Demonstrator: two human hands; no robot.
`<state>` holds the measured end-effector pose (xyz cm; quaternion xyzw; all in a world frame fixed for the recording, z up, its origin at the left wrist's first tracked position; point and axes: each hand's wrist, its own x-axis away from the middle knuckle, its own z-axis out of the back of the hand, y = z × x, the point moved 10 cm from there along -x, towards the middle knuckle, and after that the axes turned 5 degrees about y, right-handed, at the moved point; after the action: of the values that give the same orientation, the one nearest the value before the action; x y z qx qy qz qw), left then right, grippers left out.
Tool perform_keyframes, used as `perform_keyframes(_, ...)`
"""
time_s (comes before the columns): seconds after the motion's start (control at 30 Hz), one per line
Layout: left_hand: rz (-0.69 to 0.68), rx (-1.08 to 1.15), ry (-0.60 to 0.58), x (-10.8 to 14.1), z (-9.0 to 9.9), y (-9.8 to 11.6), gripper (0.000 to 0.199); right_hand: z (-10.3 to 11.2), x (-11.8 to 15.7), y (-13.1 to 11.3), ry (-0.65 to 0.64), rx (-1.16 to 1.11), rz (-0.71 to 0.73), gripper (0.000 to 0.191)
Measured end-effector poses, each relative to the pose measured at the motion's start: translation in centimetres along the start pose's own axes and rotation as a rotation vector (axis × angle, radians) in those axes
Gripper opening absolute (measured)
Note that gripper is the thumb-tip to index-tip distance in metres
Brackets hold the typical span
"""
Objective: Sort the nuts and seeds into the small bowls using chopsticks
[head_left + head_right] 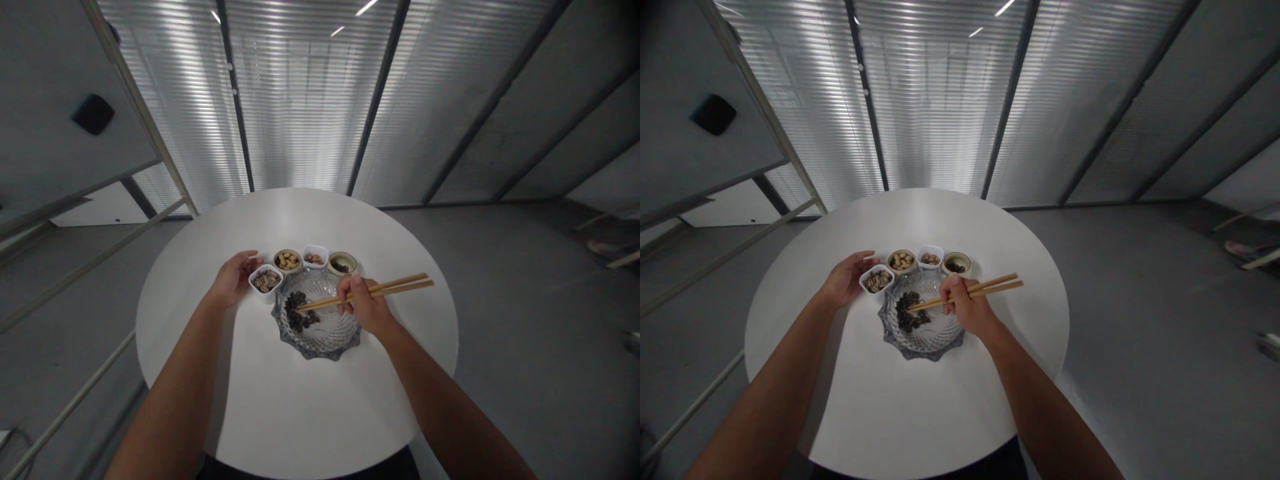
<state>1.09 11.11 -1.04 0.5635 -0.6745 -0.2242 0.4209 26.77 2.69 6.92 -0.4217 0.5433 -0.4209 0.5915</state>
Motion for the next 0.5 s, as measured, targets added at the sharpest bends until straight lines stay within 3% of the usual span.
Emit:
perform_keyframes(0.17, -0.007, -0.005, -0.01, -0.1, 0.1, 0.0, 0.018, 1.4, -0.5, -0.3, 0.132, -0.093, -0.021, 0.058)
perform_keyframes(0.5, -0.011, -0.008, -0.002, 0.1, 0.1, 0.1, 0.018, 7.1, -1.9, -0.1, 0.498, -0.43, -0.054, 0.053)
